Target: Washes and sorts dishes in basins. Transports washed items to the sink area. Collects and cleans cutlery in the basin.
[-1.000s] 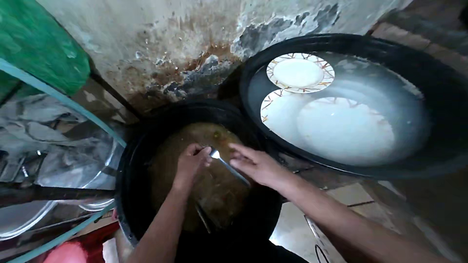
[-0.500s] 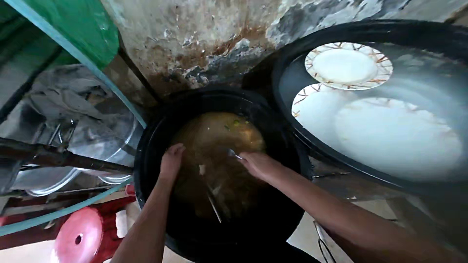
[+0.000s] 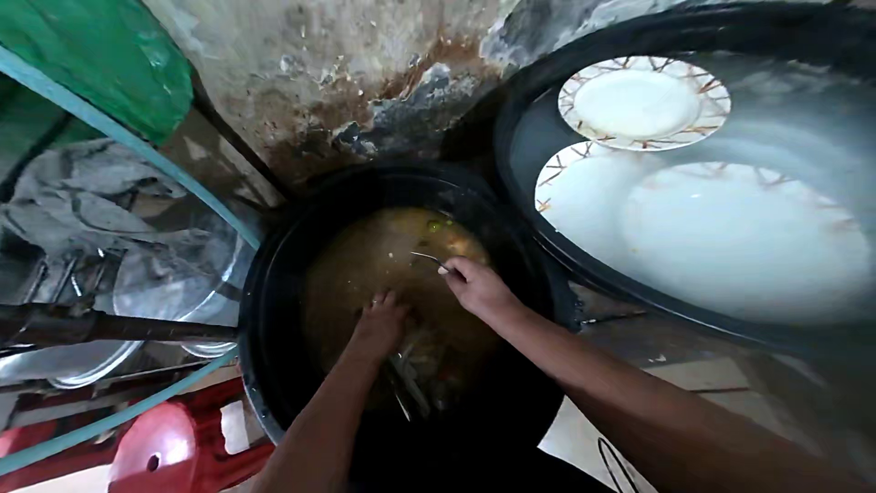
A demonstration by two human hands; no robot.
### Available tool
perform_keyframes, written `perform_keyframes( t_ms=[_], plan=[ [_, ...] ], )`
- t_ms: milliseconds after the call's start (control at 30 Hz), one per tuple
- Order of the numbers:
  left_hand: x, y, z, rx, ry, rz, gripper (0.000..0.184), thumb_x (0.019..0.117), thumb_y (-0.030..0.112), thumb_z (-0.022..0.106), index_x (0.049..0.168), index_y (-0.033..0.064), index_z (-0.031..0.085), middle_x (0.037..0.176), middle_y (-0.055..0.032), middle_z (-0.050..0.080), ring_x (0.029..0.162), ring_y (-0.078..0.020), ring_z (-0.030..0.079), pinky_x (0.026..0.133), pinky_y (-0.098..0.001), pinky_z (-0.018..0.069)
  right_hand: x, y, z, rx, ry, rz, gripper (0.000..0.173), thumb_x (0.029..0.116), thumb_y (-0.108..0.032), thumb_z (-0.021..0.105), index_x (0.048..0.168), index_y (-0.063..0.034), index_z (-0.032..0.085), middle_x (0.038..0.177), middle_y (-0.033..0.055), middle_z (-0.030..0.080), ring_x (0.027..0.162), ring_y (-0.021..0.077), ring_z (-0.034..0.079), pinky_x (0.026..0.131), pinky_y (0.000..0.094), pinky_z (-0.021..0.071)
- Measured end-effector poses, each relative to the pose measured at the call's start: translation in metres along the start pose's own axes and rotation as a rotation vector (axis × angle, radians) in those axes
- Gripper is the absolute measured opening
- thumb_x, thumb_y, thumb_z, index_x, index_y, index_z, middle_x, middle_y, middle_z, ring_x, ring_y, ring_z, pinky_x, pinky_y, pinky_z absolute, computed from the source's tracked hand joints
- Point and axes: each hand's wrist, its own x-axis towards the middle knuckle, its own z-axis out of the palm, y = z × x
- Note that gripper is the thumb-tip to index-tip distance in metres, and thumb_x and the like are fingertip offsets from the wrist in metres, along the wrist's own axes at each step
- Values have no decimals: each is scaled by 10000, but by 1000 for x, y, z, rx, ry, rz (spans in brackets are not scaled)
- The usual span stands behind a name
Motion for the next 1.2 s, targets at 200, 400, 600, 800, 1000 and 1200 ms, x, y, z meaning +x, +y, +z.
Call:
perform_keyframes(
  t_ms=[200,400,600,800,1000,1200],
  plan=[
    [23,1,-36,31,-151,53,297,1048,218,584,1275,54,682,1378,-173,609,1323,-367,543,1110,-561,423,5,-4,-9,214,-115,196,322,1103,-250,476,1355,-121,628,1163,174,670,905,289,652,802,486,527],
    [5,27,-96,-324,-40,-41,308,1107,245,468,1279,60,645,1168,-152,684,1038,-265,669,944,-464,528,7,0,-6,723,-241,261,348,1123,-179,394,1430,-62,509,1036,127,695,813,177,687,736,338,566],
    [24,14,-24,17,-182,-28,367,1019,208,624,1372,109,632,1506,-191,497,1375,-392,489,1126,-568,408,9,0,-5,741,-193,243,331,1117,-183,420,1400,-75,553,1200,136,686,973,211,707,830,389,575],
    [34,5,-38,74,-201,59,300,1006,177,643,1267,38,694,1413,-198,579,1345,-386,510,1130,-552,395,12,0,-6,699,-214,228,340,1116,-147,406,1418,-85,547,1230,137,675,998,209,699,841,383,570],
    [10,31,-108,-97,51,172,187,1029,130,613,1138,40,734,1188,-147,687,1102,-271,660,993,-463,517,11,-3,-10,823,-274,239,341,1084,-68,459,1419,-41,517,1285,143,646,1059,199,677,880,359,552],
    [0,49,-117,-446,548,211,110,972,90,672,1022,27,746,1046,-97,712,949,-153,677,881,-353,561,8,4,-7,821,-373,40,309,1079,-92,463,1367,-33,559,1176,62,714,1013,110,676,889,286,530]
  ],
)
